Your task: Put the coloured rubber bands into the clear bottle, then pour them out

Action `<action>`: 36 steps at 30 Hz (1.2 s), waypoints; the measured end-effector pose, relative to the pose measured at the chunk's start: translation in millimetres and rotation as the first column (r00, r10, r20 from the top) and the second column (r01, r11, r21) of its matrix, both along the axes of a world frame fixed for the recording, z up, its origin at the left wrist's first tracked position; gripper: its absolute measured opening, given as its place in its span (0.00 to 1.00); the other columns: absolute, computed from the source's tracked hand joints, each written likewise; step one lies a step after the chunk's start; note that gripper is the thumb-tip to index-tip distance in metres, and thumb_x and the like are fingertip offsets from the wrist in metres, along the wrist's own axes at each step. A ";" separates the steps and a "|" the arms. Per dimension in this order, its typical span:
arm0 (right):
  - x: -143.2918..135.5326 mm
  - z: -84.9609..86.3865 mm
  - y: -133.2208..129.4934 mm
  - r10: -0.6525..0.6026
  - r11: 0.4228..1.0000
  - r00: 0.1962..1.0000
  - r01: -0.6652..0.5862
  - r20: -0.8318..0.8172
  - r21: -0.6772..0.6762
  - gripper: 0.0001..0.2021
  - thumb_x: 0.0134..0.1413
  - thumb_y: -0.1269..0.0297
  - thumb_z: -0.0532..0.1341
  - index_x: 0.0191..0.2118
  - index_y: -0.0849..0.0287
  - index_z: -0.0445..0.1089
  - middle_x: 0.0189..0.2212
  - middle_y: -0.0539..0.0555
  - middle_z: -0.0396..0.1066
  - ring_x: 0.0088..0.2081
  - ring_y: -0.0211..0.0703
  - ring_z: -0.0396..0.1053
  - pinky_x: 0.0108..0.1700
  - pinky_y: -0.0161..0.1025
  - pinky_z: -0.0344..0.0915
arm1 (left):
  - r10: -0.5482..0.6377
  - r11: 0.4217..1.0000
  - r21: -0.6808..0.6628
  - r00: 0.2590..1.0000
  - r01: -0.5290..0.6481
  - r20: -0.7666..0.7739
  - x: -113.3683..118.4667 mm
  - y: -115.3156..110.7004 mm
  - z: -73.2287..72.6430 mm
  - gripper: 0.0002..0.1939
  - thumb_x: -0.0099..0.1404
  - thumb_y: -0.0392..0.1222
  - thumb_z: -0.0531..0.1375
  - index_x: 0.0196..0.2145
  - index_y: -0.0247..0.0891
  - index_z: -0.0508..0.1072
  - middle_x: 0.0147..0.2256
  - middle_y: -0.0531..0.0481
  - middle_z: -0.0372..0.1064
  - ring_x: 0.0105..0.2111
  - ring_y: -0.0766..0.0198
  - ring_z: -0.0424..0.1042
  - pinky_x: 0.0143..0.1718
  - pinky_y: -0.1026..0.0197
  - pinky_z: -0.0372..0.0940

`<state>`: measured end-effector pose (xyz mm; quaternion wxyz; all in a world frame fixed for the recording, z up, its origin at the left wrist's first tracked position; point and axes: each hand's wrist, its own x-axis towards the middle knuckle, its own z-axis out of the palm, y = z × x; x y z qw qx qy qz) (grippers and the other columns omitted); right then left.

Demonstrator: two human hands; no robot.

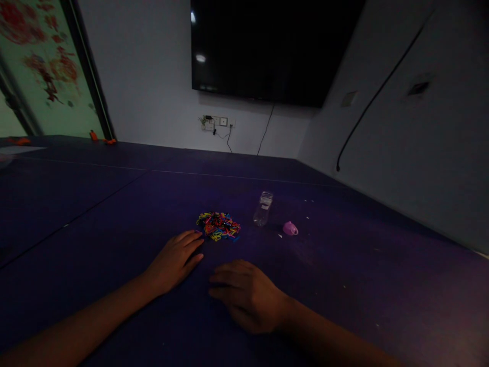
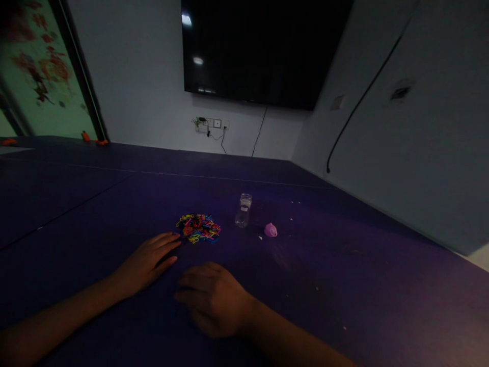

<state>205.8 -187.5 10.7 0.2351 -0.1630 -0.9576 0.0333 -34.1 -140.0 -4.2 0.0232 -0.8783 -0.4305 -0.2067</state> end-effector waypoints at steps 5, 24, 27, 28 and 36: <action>7.4 -4.3 17.4 -0.481 0.876 0.873 0.478 -0.075 -0.062 0.17 0.56 0.73 0.51 0.49 0.59 0.69 0.52 0.60 0.66 0.55 0.49 0.61 0.54 0.52 0.60 | -0.023 1.000 0.014 1.000 0.023 0.021 0.3 0.4 0.0 0.18 0.68 0.44 0.49 0.52 0.39 0.67 0.53 0.44 0.65 0.55 0.55 0.61 0.53 0.47 0.60; 8.7 -11.5 27.1 -0.626 0.767 0.776 0.630 0.077 -0.118 0.19 0.62 0.67 0.48 0.55 0.65 0.63 0.56 0.63 0.62 0.59 0.52 0.55 0.59 0.52 0.55 | -0.044 0.999 0.013 0.998 0.043 0.048 -0.1 2.5 -0.2 0.17 0.68 0.38 0.47 0.50 0.36 0.69 0.51 0.43 0.67 0.52 0.55 0.63 0.52 0.48 0.62; 9.6 -10.5 28.1 -0.614 0.779 0.789 0.608 0.010 -0.150 0.18 0.62 0.68 0.47 0.53 0.65 0.66 0.53 0.64 0.64 0.57 0.51 0.58 0.57 0.51 0.58 | -0.059 0.998 0.026 0.994 0.057 0.088 0.4 1.3 1.8 0.17 0.67 0.37 0.48 0.49 0.37 0.70 0.49 0.43 0.68 0.51 0.56 0.65 0.51 0.49 0.63; 10.1 -9.0 28.1 -0.604 0.788 0.797 0.592 -0.021 -0.169 0.18 0.62 0.68 0.47 0.52 0.65 0.66 0.52 0.64 0.65 0.56 0.50 0.60 0.56 0.51 0.59 | -0.060 0.998 0.028 0.993 0.058 0.106 0.7 0.8 2.7 0.17 0.67 0.36 0.48 0.49 0.37 0.70 0.49 0.43 0.68 0.50 0.56 0.65 0.51 0.49 0.63; 2.6 7.6 0.7 -0.148 0.975 0.949 0.093 -0.279 -0.204 0.12 0.61 0.68 0.49 0.39 0.61 0.70 0.36 0.57 0.73 0.37 0.40 0.71 0.39 0.37 0.67 | -0.039 0.999 0.019 0.984 0.037 0.173 0.4 2.9 3.3 0.16 0.67 0.38 0.48 0.45 0.39 0.73 0.48 0.44 0.70 0.48 0.57 0.67 0.49 0.50 0.65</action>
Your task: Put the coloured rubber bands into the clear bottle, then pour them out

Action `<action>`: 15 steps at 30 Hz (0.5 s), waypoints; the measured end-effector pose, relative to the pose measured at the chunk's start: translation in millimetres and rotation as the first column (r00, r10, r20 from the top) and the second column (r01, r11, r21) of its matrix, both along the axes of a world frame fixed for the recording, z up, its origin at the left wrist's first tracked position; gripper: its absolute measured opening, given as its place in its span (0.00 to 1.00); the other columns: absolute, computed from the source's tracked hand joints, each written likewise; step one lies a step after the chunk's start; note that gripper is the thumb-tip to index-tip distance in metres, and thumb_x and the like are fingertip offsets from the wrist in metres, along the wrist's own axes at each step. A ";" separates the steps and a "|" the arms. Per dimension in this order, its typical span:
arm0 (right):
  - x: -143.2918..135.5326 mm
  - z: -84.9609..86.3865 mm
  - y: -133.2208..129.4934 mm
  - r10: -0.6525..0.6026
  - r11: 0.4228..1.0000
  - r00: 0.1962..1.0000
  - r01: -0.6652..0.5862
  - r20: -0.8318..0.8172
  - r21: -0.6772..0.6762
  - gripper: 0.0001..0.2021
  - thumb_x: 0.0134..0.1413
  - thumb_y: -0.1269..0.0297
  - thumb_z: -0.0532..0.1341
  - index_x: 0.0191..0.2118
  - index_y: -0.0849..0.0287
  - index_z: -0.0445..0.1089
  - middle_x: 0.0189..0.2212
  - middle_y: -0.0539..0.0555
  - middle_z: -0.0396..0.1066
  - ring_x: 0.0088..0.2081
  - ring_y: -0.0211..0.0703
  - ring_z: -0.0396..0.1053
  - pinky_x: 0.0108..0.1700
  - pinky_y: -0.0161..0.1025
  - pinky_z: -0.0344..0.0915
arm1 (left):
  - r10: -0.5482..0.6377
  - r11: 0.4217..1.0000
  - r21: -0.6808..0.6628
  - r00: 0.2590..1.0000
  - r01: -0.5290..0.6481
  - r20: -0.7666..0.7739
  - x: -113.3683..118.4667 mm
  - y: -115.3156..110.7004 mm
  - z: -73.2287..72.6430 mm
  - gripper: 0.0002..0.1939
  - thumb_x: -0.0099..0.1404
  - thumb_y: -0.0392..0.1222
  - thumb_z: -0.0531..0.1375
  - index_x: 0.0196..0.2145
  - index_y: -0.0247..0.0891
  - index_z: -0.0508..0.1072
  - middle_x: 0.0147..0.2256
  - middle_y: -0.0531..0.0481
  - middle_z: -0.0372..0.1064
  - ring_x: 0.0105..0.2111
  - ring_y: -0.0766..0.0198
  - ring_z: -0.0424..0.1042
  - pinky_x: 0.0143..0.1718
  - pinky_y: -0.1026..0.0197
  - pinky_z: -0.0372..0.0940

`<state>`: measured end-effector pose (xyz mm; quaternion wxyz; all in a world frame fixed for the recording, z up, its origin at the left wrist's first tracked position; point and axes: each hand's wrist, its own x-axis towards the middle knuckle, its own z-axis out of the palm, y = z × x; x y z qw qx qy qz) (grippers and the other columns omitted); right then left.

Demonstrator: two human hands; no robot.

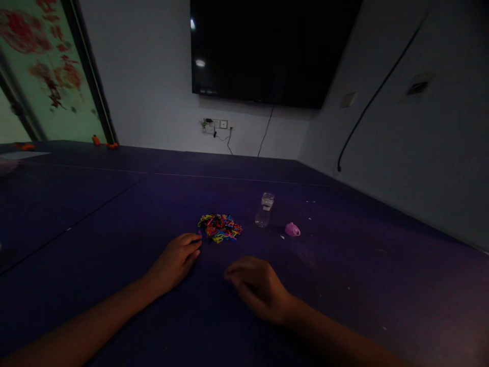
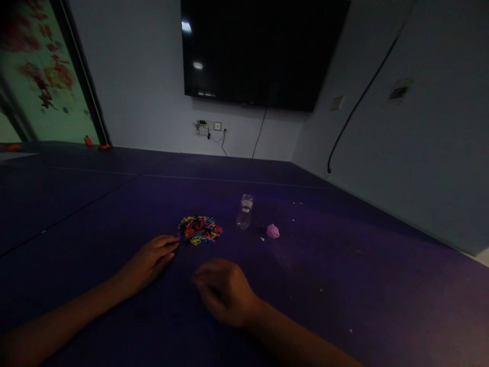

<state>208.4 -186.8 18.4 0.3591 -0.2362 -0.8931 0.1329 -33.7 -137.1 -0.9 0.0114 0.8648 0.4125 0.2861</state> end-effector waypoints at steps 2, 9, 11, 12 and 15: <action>-7.1 1.1 -11.0 0.125 0.992 0.991 -0.125 0.051 -0.016 0.12 0.60 0.67 0.50 0.37 0.62 0.70 0.34 0.58 0.73 0.35 0.39 0.70 0.37 0.36 0.67 | 0.006 1.000 0.005 1.000 -0.006 -0.002 -0.7 1.0 -1.4 0.16 0.67 0.39 0.48 0.45 0.39 0.73 0.48 0.44 0.70 0.49 0.56 0.67 0.50 0.48 0.64; -16.4 -1.4 -20.3 0.230 0.973 0.964 -0.228 0.134 -0.034 0.11 0.59 0.68 0.49 0.36 0.61 0.69 0.38 0.58 0.73 0.37 0.39 0.71 0.38 0.37 0.67 | 0.001 1.000 -0.001 1.000 -0.001 0.005 -0.2 -0.1 -1.8 0.16 0.66 0.36 0.49 0.45 0.39 0.73 0.47 0.44 0.70 0.48 0.57 0.67 0.49 0.50 0.65; -14.4 -1.5 -17.4 0.195 0.981 0.971 -0.192 0.135 -0.036 0.11 0.59 0.68 0.49 0.36 0.61 0.68 0.38 0.58 0.73 0.37 0.39 0.70 0.39 0.37 0.67 | -0.004 1.000 -0.012 0.999 0.004 0.039 0.0 -0.9 1.3 0.15 0.65 0.36 0.50 0.44 0.40 0.74 0.45 0.45 0.70 0.46 0.58 0.68 0.47 0.52 0.66; -13.3 -1.4 -16.1 0.175 0.984 0.976 -0.171 0.133 -0.041 0.11 0.59 0.68 0.49 0.36 0.61 0.68 0.38 0.58 0.73 0.38 0.39 0.70 0.39 0.37 0.67 | -0.005 1.000 -0.026 0.997 0.007 0.071 0.0 -1.6 3.8 0.15 0.65 0.37 0.50 0.43 0.40 0.74 0.45 0.45 0.71 0.45 0.59 0.69 0.47 0.52 0.66; -11.4 -0.9 -13.7 0.130 0.991 0.984 -0.124 0.121 -0.056 0.10 0.60 0.69 0.49 0.35 0.61 0.68 0.37 0.58 0.73 0.39 0.39 0.70 0.40 0.37 0.67 | -0.008 0.993 -0.109 0.974 0.034 0.228 0.8 -5.5 13.4 0.13 0.65 0.40 0.52 0.37 0.41 0.77 0.41 0.48 0.73 0.41 0.61 0.71 0.44 0.54 0.67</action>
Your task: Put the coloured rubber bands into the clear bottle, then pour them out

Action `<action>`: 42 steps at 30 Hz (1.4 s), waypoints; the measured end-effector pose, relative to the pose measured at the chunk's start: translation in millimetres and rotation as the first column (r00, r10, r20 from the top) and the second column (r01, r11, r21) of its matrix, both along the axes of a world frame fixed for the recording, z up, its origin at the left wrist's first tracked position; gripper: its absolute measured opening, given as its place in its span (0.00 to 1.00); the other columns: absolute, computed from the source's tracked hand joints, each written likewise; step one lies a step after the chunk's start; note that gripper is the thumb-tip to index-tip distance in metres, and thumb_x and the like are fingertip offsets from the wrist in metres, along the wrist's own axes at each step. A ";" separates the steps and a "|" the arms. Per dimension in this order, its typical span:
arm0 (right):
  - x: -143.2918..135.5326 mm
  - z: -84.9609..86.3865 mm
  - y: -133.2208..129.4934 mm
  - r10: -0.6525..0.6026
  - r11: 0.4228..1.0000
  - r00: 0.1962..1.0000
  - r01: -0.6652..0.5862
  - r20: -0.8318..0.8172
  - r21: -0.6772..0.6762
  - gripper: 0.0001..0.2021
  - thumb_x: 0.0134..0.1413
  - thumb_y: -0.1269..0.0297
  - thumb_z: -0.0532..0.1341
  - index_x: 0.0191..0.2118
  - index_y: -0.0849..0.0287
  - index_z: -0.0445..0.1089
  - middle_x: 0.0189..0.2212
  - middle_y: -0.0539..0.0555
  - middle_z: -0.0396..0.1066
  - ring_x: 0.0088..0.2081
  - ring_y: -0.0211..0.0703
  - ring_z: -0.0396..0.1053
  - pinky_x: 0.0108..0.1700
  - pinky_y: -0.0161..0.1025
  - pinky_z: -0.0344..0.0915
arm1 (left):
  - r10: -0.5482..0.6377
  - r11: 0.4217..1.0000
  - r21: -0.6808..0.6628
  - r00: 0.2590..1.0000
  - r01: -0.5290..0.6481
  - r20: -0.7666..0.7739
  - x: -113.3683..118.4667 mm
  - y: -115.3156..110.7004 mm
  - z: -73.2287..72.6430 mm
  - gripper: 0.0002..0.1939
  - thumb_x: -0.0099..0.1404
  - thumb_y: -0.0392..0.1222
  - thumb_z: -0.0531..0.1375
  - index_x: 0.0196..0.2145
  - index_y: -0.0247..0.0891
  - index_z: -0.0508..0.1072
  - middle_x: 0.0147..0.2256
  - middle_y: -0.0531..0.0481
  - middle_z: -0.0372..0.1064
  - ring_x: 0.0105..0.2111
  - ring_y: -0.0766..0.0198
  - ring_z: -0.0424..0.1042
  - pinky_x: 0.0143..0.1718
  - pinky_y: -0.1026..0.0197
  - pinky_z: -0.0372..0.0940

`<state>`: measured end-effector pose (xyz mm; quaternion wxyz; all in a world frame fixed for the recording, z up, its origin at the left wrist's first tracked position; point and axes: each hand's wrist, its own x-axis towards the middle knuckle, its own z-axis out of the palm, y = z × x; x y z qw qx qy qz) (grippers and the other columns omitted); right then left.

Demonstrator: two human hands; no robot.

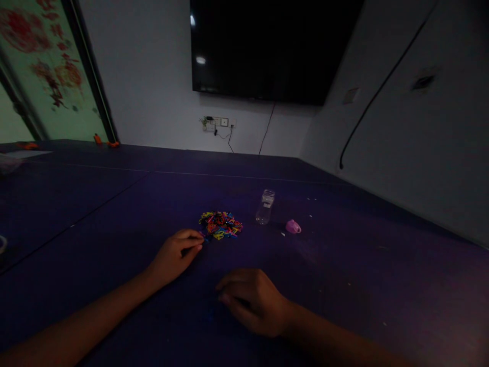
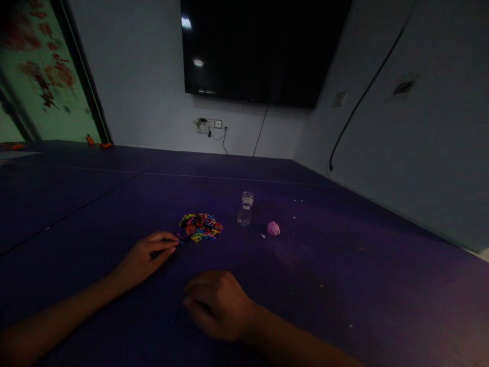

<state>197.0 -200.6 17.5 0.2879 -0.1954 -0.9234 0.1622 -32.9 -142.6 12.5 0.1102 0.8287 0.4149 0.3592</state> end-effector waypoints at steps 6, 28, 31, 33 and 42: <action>-1.2 -2.0 0.3 -0.010 0.999 0.999 0.009 0.030 0.047 0.10 0.58 0.70 0.50 0.36 0.60 0.68 0.35 0.56 0.72 0.36 0.39 0.69 0.39 0.37 0.65 | -0.252 0.912 -0.267 0.938 0.313 0.239 9.1 -17.2 9.0 0.10 0.60 0.44 0.58 0.26 0.39 0.77 0.29 0.49 0.74 0.29 0.65 0.72 0.30 0.63 0.66; 8.0 -4.4 17.4 -0.395 0.912 0.917 0.384 0.054 0.146 0.13 0.60 0.69 0.50 0.43 0.59 0.70 0.41 0.57 0.71 0.44 0.44 0.66 0.46 0.43 0.63 | -0.033 0.998 -0.043 0.991 0.039 0.126 14.8 -21.2 6.3 0.11 0.64 0.41 0.53 0.29 0.39 0.74 0.29 0.50 0.74 0.32 0.63 0.71 0.36 0.59 0.65; 15.8 -6.1 29.0 -0.510 0.856 0.844 0.480 0.166 0.190 0.17 0.61 0.66 0.50 0.54 0.59 0.65 0.55 0.58 0.63 0.57 0.50 0.56 0.56 0.51 0.56 | -0.058 0.986 0.156 0.998 0.058 -0.001 11.8 -16.0 3.4 0.10 0.64 0.38 0.53 0.31 0.39 0.74 0.31 0.49 0.74 0.34 0.61 0.71 0.37 0.57 0.66; 20.3 -8.2 35.2 -0.540 0.842 0.806 0.510 0.242 0.179 0.20 0.62 0.62 0.49 0.57 0.58 0.61 0.59 0.57 0.58 0.61 0.50 0.50 0.59 0.52 0.52 | -0.040 0.968 0.244 0.997 0.054 -0.059 9.6 -12.6 0.7 0.10 0.64 0.38 0.53 0.32 0.39 0.74 0.33 0.48 0.74 0.35 0.60 0.70 0.38 0.55 0.66; 23.9 -11.8 43.5 -0.504 0.854 0.788 0.516 0.354 0.067 0.23 0.63 0.56 0.46 0.60 0.58 0.57 0.62 0.56 0.53 0.63 0.48 0.46 0.62 0.51 0.47 | 0.137 0.985 0.134 0.963 -0.107 -0.232 5.0 -4.0 -13.6 0.13 0.64 0.39 0.53 0.43 0.41 0.74 0.50 0.46 0.69 0.53 0.53 0.62 0.52 0.43 0.61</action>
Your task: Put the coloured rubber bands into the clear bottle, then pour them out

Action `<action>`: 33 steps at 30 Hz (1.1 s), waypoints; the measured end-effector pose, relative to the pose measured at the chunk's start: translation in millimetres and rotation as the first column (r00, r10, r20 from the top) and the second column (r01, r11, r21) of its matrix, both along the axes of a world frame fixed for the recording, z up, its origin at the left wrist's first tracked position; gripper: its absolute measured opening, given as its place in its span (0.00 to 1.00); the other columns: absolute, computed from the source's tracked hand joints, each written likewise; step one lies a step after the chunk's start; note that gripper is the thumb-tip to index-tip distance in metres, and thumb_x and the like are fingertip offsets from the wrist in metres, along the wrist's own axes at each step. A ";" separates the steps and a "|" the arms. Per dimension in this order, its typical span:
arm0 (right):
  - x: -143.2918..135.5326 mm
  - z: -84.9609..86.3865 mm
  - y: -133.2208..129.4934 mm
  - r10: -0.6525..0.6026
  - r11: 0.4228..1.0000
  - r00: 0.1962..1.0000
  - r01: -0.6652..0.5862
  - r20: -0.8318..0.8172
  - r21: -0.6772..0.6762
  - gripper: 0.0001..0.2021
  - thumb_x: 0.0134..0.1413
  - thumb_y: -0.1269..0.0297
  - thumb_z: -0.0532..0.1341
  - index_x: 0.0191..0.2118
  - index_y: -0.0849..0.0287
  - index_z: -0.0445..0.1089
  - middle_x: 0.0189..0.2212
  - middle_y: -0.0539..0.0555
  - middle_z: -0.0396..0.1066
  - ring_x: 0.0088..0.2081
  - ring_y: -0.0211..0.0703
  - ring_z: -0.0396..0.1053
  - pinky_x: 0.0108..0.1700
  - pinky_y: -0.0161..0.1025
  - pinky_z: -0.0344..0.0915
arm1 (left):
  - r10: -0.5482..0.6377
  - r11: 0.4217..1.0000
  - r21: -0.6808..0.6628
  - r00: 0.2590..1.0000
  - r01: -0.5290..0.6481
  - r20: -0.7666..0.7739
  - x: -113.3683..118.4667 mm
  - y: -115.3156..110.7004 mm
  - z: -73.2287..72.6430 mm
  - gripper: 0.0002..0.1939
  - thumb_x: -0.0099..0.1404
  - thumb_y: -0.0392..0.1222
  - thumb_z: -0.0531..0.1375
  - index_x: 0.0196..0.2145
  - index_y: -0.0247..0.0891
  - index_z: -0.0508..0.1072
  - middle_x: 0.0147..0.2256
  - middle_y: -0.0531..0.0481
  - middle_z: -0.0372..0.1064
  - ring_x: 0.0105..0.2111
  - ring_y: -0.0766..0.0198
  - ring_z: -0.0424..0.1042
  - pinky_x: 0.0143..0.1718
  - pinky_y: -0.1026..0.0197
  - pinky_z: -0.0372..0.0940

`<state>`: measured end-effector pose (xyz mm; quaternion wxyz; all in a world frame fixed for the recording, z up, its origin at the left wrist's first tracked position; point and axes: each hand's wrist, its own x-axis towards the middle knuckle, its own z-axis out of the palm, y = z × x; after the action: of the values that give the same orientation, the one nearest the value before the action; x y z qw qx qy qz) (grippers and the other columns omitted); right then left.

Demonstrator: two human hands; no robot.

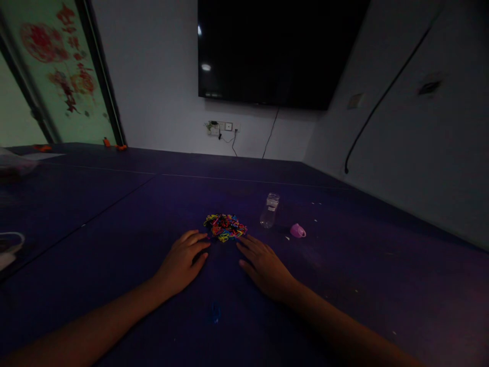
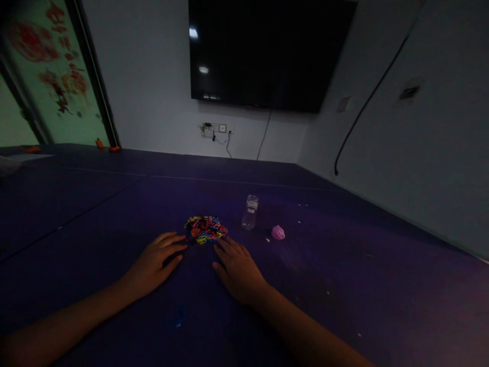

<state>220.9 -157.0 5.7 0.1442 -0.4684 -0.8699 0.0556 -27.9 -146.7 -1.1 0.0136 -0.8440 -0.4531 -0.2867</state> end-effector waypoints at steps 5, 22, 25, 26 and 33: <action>-0.7 0.8 -0.7 0.001 1.000 0.999 -0.001 -0.032 0.002 0.22 0.62 0.60 0.47 0.59 0.59 0.59 0.61 0.57 0.55 0.62 0.48 0.49 0.61 0.51 0.48 | 0.041 0.994 -0.099 0.995 -0.050 -0.094 -1.1 0.8 -3.6 0.17 0.66 0.44 0.51 0.50 0.41 0.70 0.54 0.47 0.65 0.58 0.51 0.56 0.56 0.43 0.56; -0.5 -2.0 0.5 0.013 0.999 0.999 -0.011 -0.045 0.050 0.20 0.61 0.62 0.50 0.57 0.60 0.63 0.58 0.60 0.60 0.58 0.50 0.57 0.59 0.49 0.54 | 0.016 0.990 -0.137 0.988 -0.037 -0.151 -1.1 1.9 -5.6 0.21 0.67 0.48 0.49 0.56 0.44 0.64 0.61 0.50 0.54 0.62 0.51 0.48 0.58 0.42 0.53; -1.3 -0.9 -0.5 0.006 0.999 0.998 -0.004 -0.055 0.048 0.20 0.60 0.63 0.50 0.56 0.60 0.63 0.57 0.60 0.60 0.57 0.50 0.57 0.59 0.50 0.54 | -0.051 0.986 -0.166 0.985 0.023 -0.165 0.2 1.0 -3.5 0.21 0.68 0.49 0.49 0.57 0.47 0.62 0.62 0.52 0.52 0.62 0.51 0.47 0.58 0.41 0.52; -1.5 -0.5 -0.8 0.006 0.999 0.998 -0.004 -0.056 0.046 0.20 0.60 0.63 0.50 0.56 0.61 0.63 0.57 0.60 0.60 0.57 0.50 0.58 0.59 0.50 0.54 | -0.065 0.984 -0.175 0.984 0.035 -0.168 0.5 0.7 -3.2 0.21 0.68 0.49 0.49 0.57 0.48 0.61 0.62 0.52 0.52 0.62 0.51 0.47 0.58 0.40 0.51; -1.4 0.6 -0.6 0.002 1.000 0.997 0.000 -0.076 0.026 0.19 0.60 0.63 0.50 0.55 0.62 0.64 0.55 0.60 0.62 0.56 0.49 0.59 0.58 0.47 0.55 | -0.071 0.984 -0.174 0.986 0.045 -0.149 -1.1 1.5 -7.3 0.22 0.69 0.52 0.46 0.58 0.47 0.61 0.61 0.50 0.55 0.62 0.51 0.48 0.59 0.39 0.49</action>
<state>219.5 -157.6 6.3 0.1832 -0.4636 -0.8647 0.0623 -29.0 -145.1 -8.4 -0.0318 -0.8747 -0.4485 -0.1811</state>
